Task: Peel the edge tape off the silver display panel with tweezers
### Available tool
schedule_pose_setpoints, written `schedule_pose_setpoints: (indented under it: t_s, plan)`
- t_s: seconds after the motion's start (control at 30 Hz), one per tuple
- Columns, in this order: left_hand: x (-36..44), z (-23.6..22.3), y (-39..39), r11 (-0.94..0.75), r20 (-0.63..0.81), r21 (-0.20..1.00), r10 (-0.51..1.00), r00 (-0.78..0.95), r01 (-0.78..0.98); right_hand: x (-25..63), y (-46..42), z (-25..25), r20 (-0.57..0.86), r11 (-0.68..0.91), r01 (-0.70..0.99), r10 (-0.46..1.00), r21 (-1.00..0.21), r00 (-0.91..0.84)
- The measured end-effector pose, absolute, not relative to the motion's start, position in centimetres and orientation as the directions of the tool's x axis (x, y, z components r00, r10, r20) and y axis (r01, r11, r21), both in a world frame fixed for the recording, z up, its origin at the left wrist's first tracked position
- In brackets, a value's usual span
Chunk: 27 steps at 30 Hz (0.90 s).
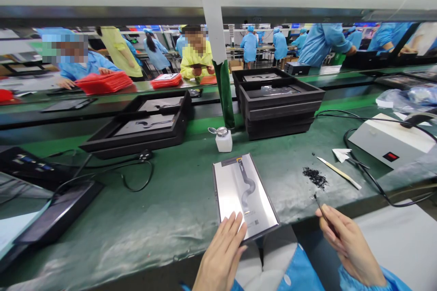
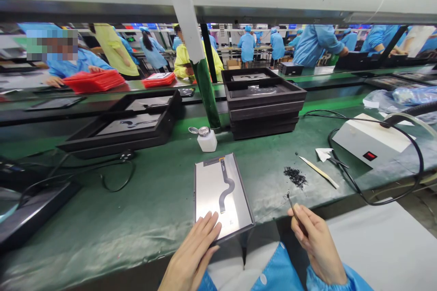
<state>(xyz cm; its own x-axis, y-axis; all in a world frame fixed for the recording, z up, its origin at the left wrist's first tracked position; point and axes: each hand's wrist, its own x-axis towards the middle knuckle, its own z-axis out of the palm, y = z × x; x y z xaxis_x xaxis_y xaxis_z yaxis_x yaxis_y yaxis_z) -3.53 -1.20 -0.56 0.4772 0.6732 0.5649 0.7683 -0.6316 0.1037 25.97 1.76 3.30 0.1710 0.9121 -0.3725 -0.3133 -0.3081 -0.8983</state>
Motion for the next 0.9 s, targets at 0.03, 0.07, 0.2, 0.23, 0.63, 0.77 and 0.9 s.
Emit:
schedule_pose_setpoints:
  t_s: [0.03, 0.07, 0.2, 0.23, 0.63, 0.77, 0.9]
  plan:
    - [-3.5, -0.6, -1.2, -0.634, 0.564, 0.103, 0.672, 0.48, 0.767, 26.1, 1.8, 3.2, -0.375, -0.309, -0.314, 0.911, -0.898, 0.174]
    - [-3.5, -0.6, -1.2, -0.635, 0.564, 0.102, 0.671, 0.482, 0.765, 26.2, 1.8, 3.2, -0.377, -0.31, -0.314, 0.909, -0.897, 0.179]
    - [-3.5, -0.8, -1.2, -0.63, 0.566, 0.117, 0.678, 0.47, 0.768, 26.5, 2.0, 3.3, -0.381, -0.307, -0.324, 0.904, -0.895, 0.195]
    - [-3.5, -0.8, -1.2, -0.628, 0.568, 0.122, 0.679, 0.465, 0.768, 26.6, 2.0, 3.4, -0.38, -0.306, -0.326, 0.904, -0.895, 0.196]
    - [-3.6, -0.7, -1.2, -0.633, 0.575, 0.13, 0.675, 0.462, 0.763, 27.0, 2.5, 4.4, -0.342, -0.265, -0.322, 0.916, -0.909, 0.209]
    - [-3.5, -0.5, -1.2, -0.634, 0.577, 0.135, 0.675, 0.46, 0.762, 27.1, 2.6, 4.7, -0.339, -0.261, -0.316, 0.913, -0.912, 0.225]
    - [-3.5, -0.5, -1.2, -0.632, 0.578, 0.144, 0.678, 0.454, 0.761, 27.5, 2.7, 4.6, -0.326, -0.25, -0.305, 0.917, -0.919, 0.231]
